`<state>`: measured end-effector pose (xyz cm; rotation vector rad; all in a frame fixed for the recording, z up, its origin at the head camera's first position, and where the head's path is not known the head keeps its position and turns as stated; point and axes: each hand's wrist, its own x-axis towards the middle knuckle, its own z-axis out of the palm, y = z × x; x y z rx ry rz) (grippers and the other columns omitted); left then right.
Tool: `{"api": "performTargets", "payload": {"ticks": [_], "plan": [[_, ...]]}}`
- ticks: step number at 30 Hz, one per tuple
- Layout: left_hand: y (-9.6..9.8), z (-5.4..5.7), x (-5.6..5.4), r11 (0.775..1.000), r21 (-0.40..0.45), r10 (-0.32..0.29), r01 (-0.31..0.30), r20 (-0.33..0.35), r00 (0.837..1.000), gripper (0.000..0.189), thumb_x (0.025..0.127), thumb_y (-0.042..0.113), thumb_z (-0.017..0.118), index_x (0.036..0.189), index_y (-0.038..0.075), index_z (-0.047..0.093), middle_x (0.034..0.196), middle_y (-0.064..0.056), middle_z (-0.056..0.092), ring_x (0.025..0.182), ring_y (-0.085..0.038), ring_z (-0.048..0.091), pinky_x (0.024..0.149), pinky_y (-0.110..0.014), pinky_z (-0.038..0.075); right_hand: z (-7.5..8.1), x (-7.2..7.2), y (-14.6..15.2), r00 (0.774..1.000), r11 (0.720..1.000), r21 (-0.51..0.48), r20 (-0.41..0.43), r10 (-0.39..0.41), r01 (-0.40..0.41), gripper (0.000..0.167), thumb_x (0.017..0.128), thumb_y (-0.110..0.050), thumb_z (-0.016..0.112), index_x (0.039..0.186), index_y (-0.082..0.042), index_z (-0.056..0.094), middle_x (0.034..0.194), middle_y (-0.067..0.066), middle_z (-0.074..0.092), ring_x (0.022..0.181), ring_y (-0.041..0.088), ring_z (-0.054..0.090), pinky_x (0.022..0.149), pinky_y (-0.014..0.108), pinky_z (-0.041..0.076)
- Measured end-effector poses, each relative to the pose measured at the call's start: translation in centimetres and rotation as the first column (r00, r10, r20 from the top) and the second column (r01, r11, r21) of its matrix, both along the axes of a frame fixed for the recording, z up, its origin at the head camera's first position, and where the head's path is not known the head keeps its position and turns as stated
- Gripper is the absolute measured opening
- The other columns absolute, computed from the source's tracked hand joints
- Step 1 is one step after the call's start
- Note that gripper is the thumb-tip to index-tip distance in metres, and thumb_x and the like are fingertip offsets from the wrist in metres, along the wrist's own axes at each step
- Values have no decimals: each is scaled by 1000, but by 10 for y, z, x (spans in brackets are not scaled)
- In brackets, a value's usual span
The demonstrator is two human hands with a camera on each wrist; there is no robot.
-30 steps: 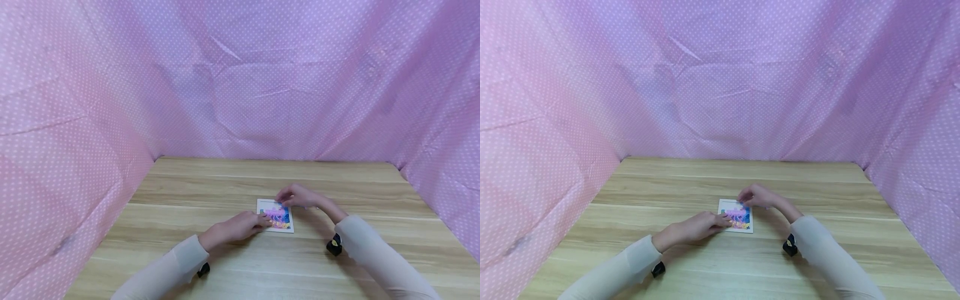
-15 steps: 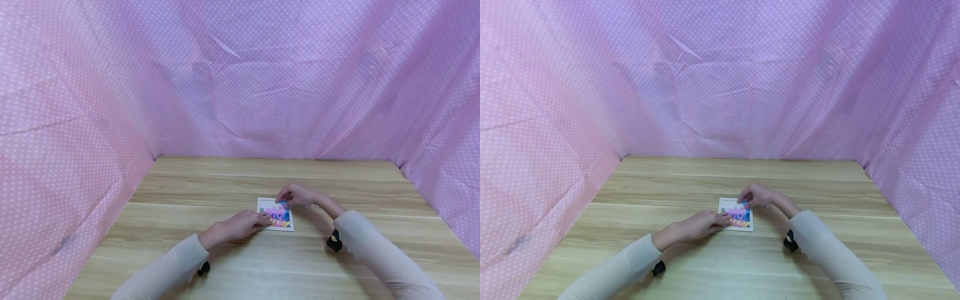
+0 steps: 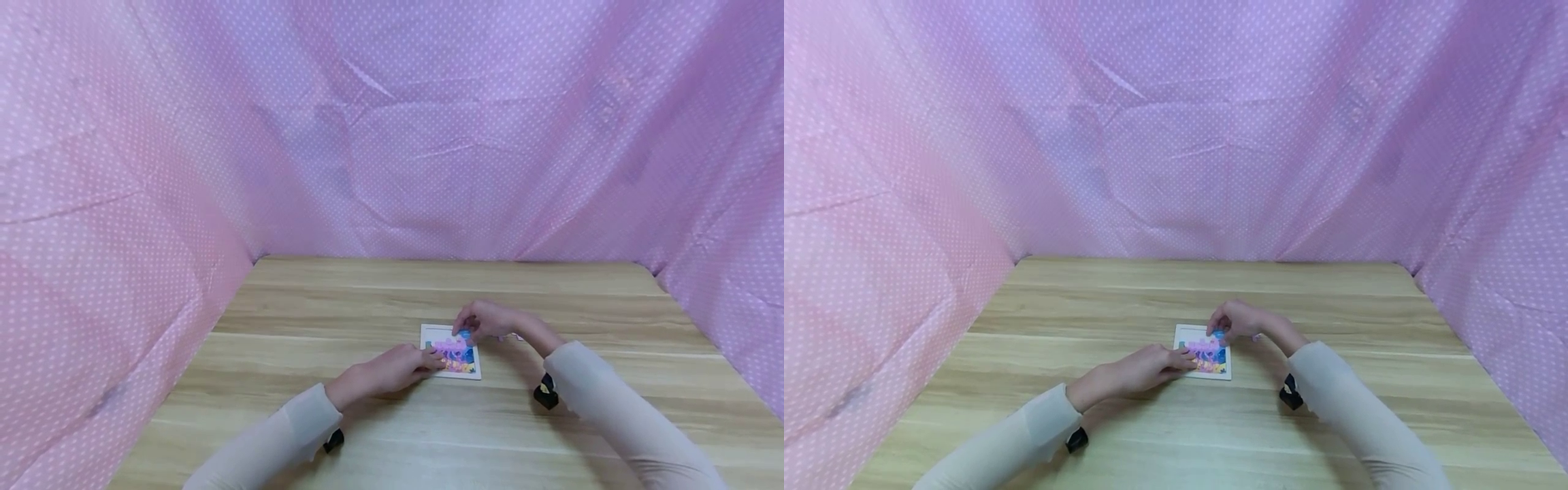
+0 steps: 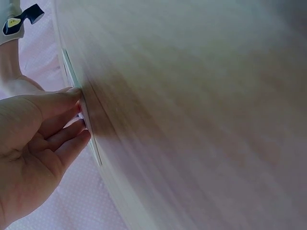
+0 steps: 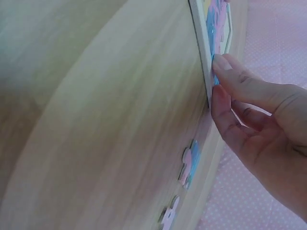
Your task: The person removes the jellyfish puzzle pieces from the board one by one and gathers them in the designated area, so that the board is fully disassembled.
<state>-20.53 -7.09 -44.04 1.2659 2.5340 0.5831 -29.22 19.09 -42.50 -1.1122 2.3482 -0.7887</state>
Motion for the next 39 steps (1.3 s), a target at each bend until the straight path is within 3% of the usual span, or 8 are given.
{"api": "performTargets", "payload": {"ticks": [6, 19, 26, 33, 39], "plan": [[0, 3, 0, 1000, -2, 6, -6, 0, 1000, 33, 105, 11, 54, 136, 13, 64, 140, 0, 57, 134, -12, 47, 108, -27, 41, 3, -1, -6, 996, 998, 45, -73, 47, -44, 26, 80, 7, 78, 104, -2, 72, 93, 3, 66, 86, 17, 58, 78, 32, 52], [2, -1, 3, 999, 34, -14, 13, 12, 1000, 31, 104, 9, 56, 133, 11, 65, 136, -1, 60, 131, -9, 49, 107, -26, 42, 4, 3, -11, 1000, 993, 118, -15, 4, -2, 26, 80, 9, 77, 101, -3, 68, 95, 2, 64, 89, 16, 58, 84, 34, 53], [1, 2, 2, 1000, 28, -13, 13, 4, 1000, 31, 104, 9, 55, 133, 10, 66, 137, -1, 59, 131, -8, 49, 107, -25, 41, 4, 4, -6, 999, 996, 83, -15, -39, 40, 21, 83, 5, 77, 99, -3, 67, 94, 3, 64, 88, 17, 58, 80, 30, 52], [2, 2, 5, 1000, 8, -12, 12, 13, 1000, 31, 103, 8, 57, 132, 10, 66, 137, 0, 59, 132, -8, 49, 107, -24, 41, -1, 8, -1, 998, 998, 28, 20, -63, 63, 28, 84, 6, 75, 110, -1, 65, 96, 6, 62, 90, 21, 58, 81, 33, 52], [3, 4, 3, 1000, 10, 6, -6, 16, 1000, 31, 103, 7, 56, 132, 10, 66, 136, 1, 60, 131, -8, 49, 107, -24, 42, 2, 7, -2, 992, 993, 10, 39, -118, 118, 26, 83, 5, 77, 106, 0, 66, 95, 6, 62, 89, 19, 58, 78, 28, 50]]}}
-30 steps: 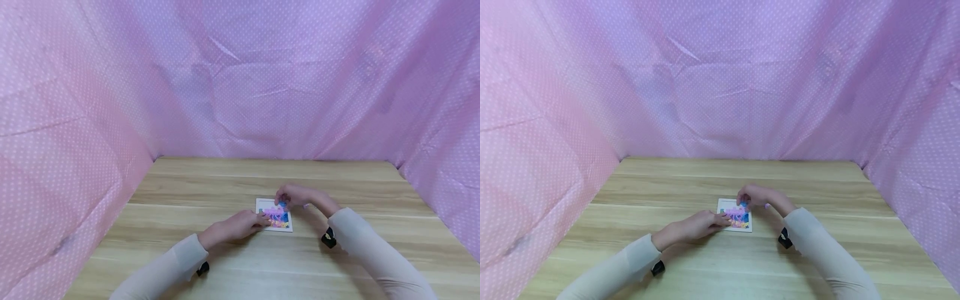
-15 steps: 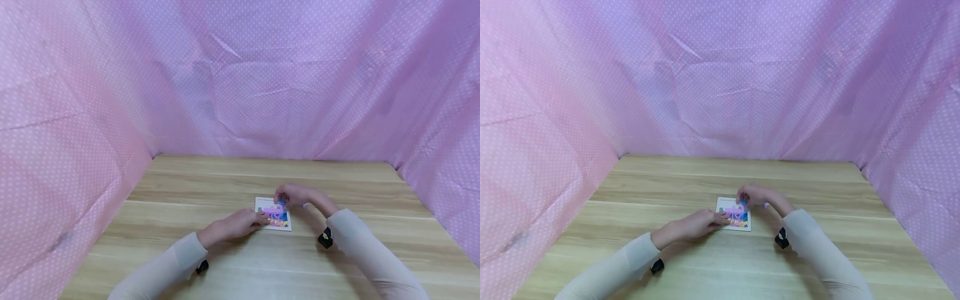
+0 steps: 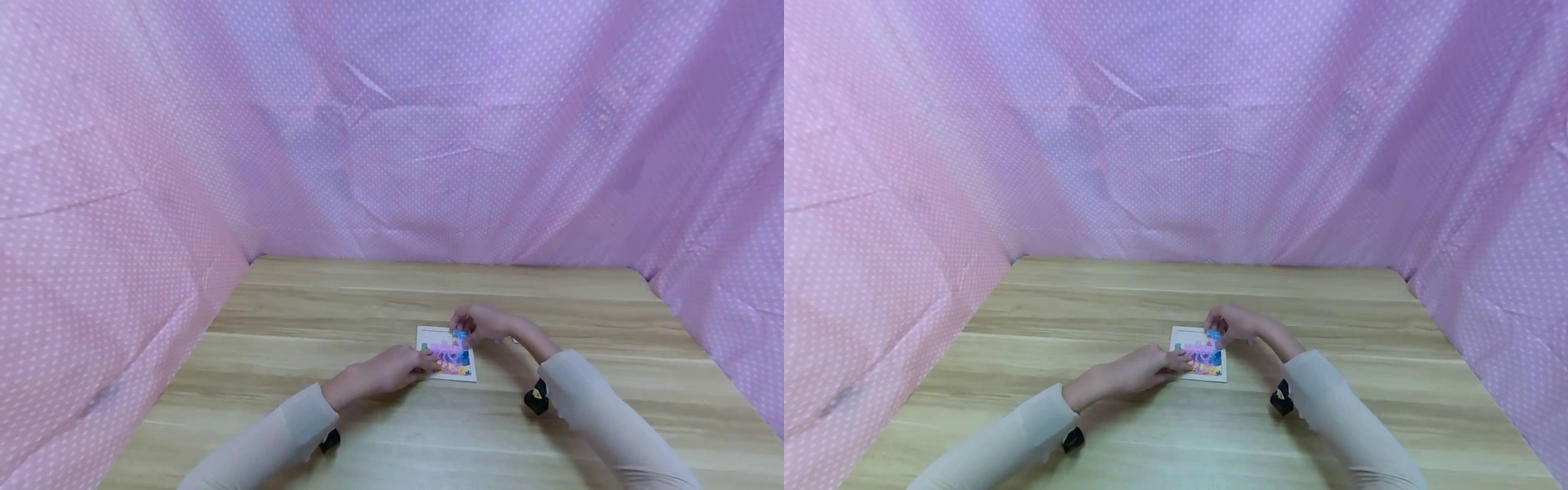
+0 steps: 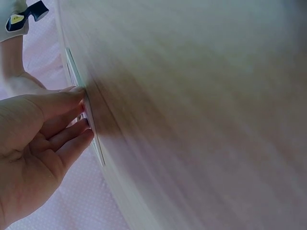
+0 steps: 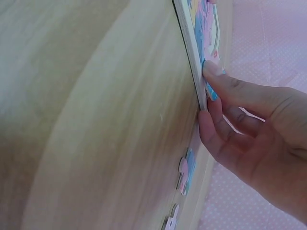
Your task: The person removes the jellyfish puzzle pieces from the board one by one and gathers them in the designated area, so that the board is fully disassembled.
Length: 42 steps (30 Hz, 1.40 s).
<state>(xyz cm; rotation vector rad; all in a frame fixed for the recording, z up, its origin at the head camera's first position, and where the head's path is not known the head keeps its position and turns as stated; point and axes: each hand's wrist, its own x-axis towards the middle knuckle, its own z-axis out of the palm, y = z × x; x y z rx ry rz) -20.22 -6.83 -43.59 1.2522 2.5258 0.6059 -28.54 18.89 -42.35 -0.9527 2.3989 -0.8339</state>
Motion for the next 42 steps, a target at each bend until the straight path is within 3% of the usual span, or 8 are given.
{"api": "performTargets", "payload": {"ticks": [5, 15, 22, 28, 35, 42], "plan": [[0, 0, -1, 1000, 0, -13, 13, -19, 1000, 30, 103, 6, 57, 131, 9, 67, 135, -1, 61, 130, -9, 51, 106, -23, 42, -1, -1, 2, 999, 999, -36, -1, -33, 32, 24, 82, 4, 79, 102, 3, 65, 94, 8, 65, 89, 18, 61, 80, 29, 53], [0, -2, -3, 999, -6, -39, 38, -60, 997, 30, 103, 7, 57, 131, 8, 67, 136, -3, 60, 132, -12, 50, 108, -24, 40, 5, 6, 17, 998, 987, -153, -23, -52, 48, 10, 90, 3, 72, 98, 4, 68, 92, 11, 69, 87, 22, 65, 71, 24, 54], [-1, 0, -2, 999, -6, -37, 36, -53, 998, 30, 103, 7, 56, 131, 9, 67, 137, -3, 59, 131, -12, 51, 108, -26, 41, 5, 11, 30, 989, 970, -193, 58, -136, 145, 17, 94, 1, 68, 109, 8, 65, 94, 16, 67, 78, 28, 65, 53, 38, 57], [0, 1, 0, 1000, -9, -13, 13, -20, 1000, 31, 103, 7, 55, 132, 10, 66, 138, -3, 57, 133, -12, 49, 110, -26, 38, -4, 10, 48, 969, 940, -245, -1, -245, 237, 26, 92, 3, 68, 114, 14, 60, 95, 15, 70, 82, 23, 66, 67, 28, 56], [1, 1, -1, 999, -23, -33, 31, -57, 998, 30, 101, 6, 59, 130, 9, 67, 135, -2, 60, 131, -13, 51, 109, -25, 40, -4, 9, 77, 932, 899, -280, -38, -359, 335, 21, 94, -4, 69, 108, 11, 66, 95, 16, 72, 83, 19, 68, 71, 26, 56], [1, -2, -2, 999, -22, -26, 25, -79, 997, 30, 101, 8, 61, 130, 9, 68, 134, -2, 61, 131, -14, 52, 109, -26, 40, 6, 15, 107, 925, 888, -266, 51, -376, 375, 29, 97, -5, 64, 120, 13, 64, 108, 22, 70, 97, 22, 66, 80, 23, 55]]}}
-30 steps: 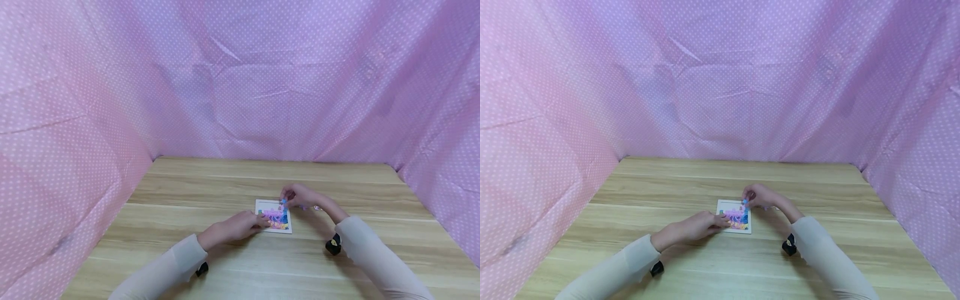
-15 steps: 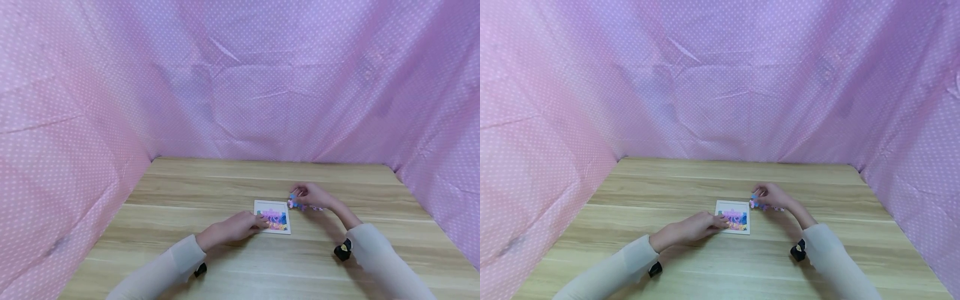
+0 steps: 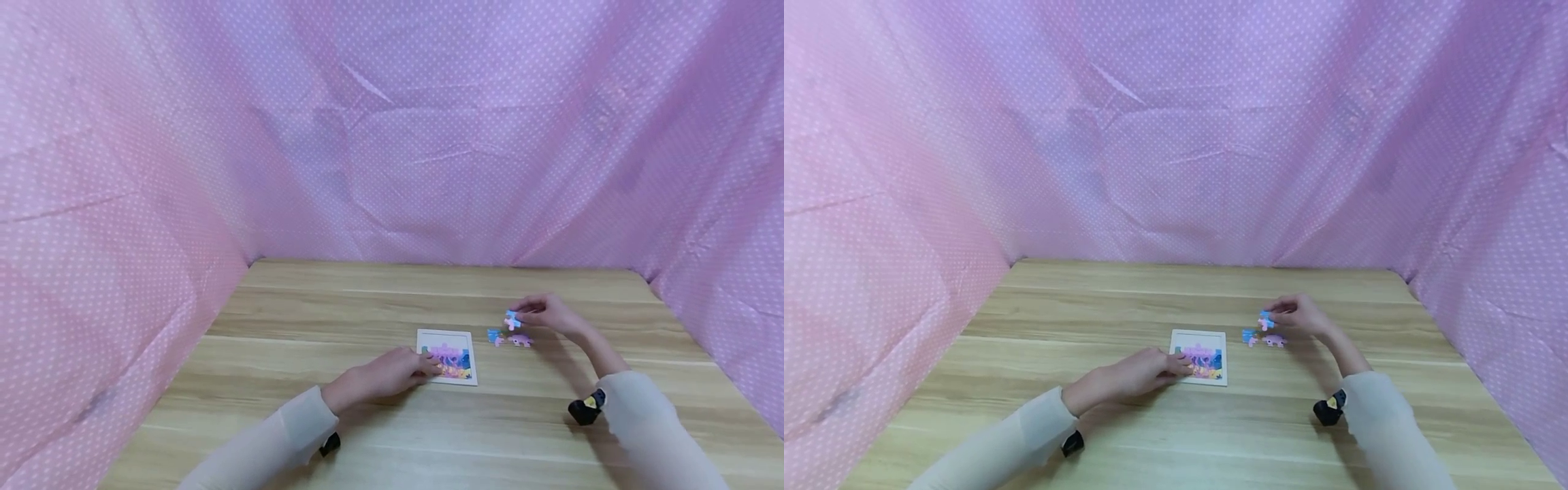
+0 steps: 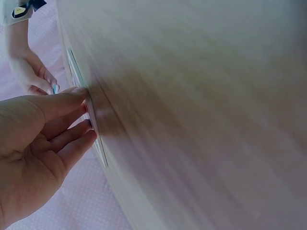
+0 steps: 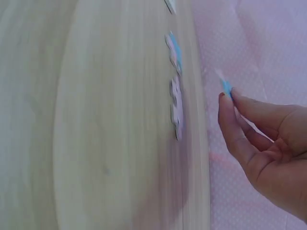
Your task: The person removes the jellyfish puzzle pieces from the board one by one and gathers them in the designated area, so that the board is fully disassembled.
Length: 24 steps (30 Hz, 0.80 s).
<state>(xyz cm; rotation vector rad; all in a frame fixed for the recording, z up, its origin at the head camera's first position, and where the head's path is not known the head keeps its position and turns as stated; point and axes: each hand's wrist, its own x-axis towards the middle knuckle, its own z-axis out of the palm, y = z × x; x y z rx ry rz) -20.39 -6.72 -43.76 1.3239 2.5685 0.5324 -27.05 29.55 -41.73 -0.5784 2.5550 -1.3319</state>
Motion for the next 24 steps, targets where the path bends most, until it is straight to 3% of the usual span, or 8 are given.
{"api": "performTargets", "payload": {"ticks": [4, 7, 11, 18, 24], "plan": [[-1, -3, 2, 1000, 14, 11, -12, 28, 1000, 30, 102, 8, 60, 131, 11, 68, 135, 0, 61, 132, -13, 51, 109, -27, 40, -1, 2, 17, 999, 999, -24, 27, -24, 24, 30, 97, -4, 65, 119, 16, 62, 104, 20, 71, 92, 15, 67, 78, 22, 55], [-1, -4, 3, 999, 24, 21, -22, 46, 999, 31, 103, 8, 58, 132, 12, 67, 136, 0, 60, 132, -12, 50, 108, -28, 41, -5, 2, 28, 1000, 999, -30, 0, -31, 31, 28, 95, -3, 66, 114, 17, 63, 96, 16, 73, 84, 8, 68, 72, 21, 56], [0, -3, 1, 1000, 24, 17, -18, 32, 999, 30, 102, 8, 58, 131, 12, 67, 135, 0, 61, 132, -11, 50, 108, -27, 41, -8, 4, 39, 998, 999, 4, -40, -39, 40, 24, 95, 0, 66, 110, 18, 65, 94, 18, 73, 81, 7, 67, 70, 20, 55], [0, -1, 2, 1000, -8, 8, -8, -4, 1000, 31, 102, 9, 59, 131, 13, 68, 137, 0, 60, 132, -12, 51, 108, -26, 40, -10, 11, 50, 996, 993, 80, -42, -81, 84, 22, 94, 2, 66, 106, 20, 64, 94, 24, 72, 77, 6, 65, 68, 21, 54], [-1, 0, 1, 1000, -17, 23, -22, 18, 1000, 32, 100, 11, 62, 131, 16, 68, 137, 2, 60, 132, -10, 50, 108, -26, 41, -14, 13, 57, 991, 989, 144, -134, -3, 22, 12, 88, 10, 69, 94, 19, 66, 86, 22, 71, 74, 8, 64, 65, 22, 54]]}}
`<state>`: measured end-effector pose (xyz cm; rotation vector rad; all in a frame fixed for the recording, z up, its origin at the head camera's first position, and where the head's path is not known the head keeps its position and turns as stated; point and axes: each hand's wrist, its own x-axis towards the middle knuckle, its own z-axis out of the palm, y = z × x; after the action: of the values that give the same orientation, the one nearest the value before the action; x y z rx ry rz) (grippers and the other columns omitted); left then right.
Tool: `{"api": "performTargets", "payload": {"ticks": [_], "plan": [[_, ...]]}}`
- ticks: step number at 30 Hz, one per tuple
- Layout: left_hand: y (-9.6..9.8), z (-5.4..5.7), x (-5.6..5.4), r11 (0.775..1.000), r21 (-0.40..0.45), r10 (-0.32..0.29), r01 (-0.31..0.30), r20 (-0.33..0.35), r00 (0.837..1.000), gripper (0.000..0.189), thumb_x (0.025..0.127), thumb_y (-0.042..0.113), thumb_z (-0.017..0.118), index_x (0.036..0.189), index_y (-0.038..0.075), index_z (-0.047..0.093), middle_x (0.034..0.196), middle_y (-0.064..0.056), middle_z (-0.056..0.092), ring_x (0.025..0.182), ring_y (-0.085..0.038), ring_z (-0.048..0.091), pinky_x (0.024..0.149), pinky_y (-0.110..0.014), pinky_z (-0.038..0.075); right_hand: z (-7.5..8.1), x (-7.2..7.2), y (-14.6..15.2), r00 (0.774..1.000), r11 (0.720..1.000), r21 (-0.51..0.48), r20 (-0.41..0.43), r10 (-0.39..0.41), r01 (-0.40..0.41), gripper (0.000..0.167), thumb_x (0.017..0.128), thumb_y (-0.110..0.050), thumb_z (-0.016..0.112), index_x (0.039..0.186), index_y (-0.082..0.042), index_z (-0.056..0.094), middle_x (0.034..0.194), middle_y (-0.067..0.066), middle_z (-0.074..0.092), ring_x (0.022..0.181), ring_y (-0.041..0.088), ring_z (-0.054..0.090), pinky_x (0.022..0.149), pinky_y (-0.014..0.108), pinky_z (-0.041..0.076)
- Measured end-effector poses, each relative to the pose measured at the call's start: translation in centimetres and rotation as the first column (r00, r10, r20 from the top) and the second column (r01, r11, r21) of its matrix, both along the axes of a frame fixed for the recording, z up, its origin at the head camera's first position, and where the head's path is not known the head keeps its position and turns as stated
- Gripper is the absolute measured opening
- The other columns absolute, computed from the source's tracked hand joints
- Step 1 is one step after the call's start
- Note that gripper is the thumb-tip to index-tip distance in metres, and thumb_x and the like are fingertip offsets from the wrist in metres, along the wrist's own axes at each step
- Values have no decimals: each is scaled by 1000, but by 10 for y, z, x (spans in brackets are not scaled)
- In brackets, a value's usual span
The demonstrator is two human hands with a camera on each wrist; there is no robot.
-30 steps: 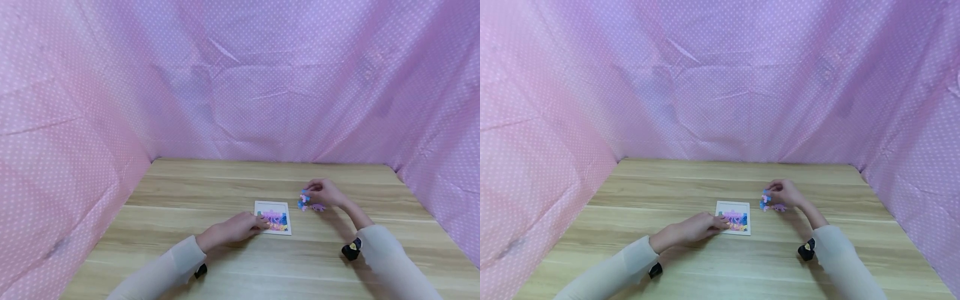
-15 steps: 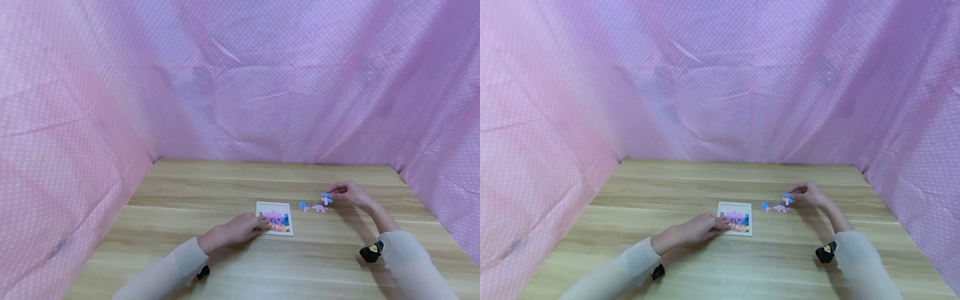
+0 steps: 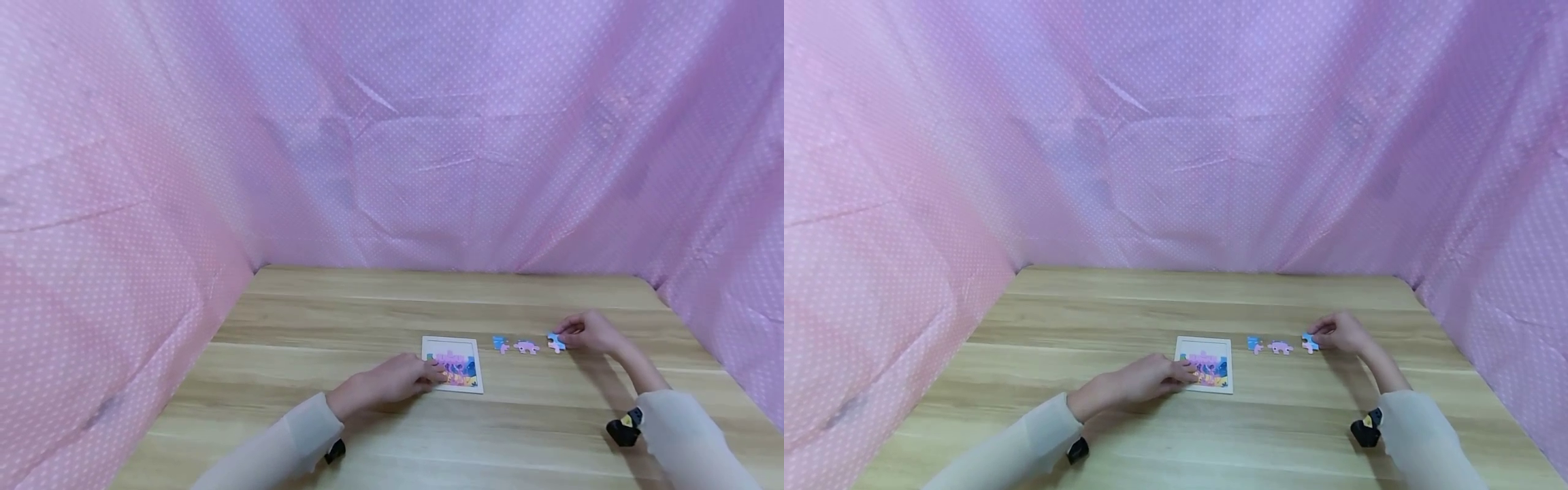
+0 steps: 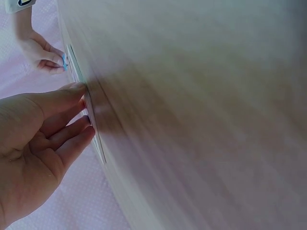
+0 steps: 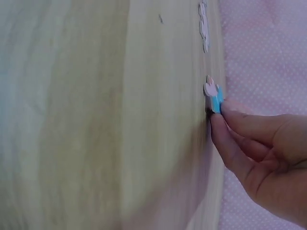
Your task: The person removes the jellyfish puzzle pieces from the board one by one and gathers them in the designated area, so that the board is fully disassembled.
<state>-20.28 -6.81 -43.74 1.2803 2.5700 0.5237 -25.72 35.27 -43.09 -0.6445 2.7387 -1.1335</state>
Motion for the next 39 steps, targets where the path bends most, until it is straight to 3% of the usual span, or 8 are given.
{"api": "performTargets", "payload": {"ticks": [4, 12, 18, 25, 31, 39], "plan": [[0, -1, 0, 1000, 6, -8, 8, -3, 1000, 32, 100, 10, 62, 132, 15, 68, 137, 1, 60, 131, -9, 51, 107, -24, 41, -2, -1, -1, 999, 999, 30, -48, 19, -18, 9, 84, 12, 71, 89, 18, 66, 83, 21, 70, 73, 9, 63, 63, 22, 53], [0, -2, -3, 1000, 10, -19, 20, -20, 1000, 31, 102, 10, 60, 132, 14, 67, 137, 1, 59, 132, -10, 50, 108, -25, 40, 6, -4, -9, 992, 975, 190, -69, -102, 113, 3, 82, 8, 73, 84, 10, 71, 79, 13, 71, 70, 16, 59, 60, 25, 48], [0, -3, -3, 1000, 4, -28, 28, -21, 999, 32, 102, 10, 59, 132, 13, 67, 137, 0, 60, 132, -10, 50, 108, -23, 39, 9, -2, -13, 989, 953, 267, -65, -132, 144, 3, 81, 3, 76, 83, 5, 75, 80, 11, 73, 72, 14, 59, 66, 32, 49], [-1, -1, -3, 999, 2, -54, 54, -60, 997, 30, 102, 8, 60, 130, 11, 69, 135, -1, 62, 130, -10, 53, 107, -23, 40, 6, -5, -14, 990, 955, 260, -69, -126, 140, 3, 78, 5, 77, 80, 4, 75, 77, 10, 73, 70, 15, 58, 63, 31, 49], [-2, 0, -1, 999, 10, -44, 45, -52, 998, 30, 101, 8, 60, 129, 11, 69, 135, -3, 61, 130, -11, 53, 107, -24, 41, 4, -4, -12, 991, 966, 233, -102, -92, 114, 7, 76, 3, 80, 80, 5, 74, 77, 12, 72, 71, 16, 61, 63, 28, 50], [-2, -1, 0, 999, -5, -55, 54, -79, 995, 32, 101, 10, 61, 132, 13, 67, 136, -3, 60, 130, -12, 52, 107, -23, 40, 25, -1, -12, 992, 975, 203, -112, -64, 86, 9, 81, 8, 71, 88, 12, 70, 81, 17, 71, 74, 20, 64, 60, 23, 50]]}}
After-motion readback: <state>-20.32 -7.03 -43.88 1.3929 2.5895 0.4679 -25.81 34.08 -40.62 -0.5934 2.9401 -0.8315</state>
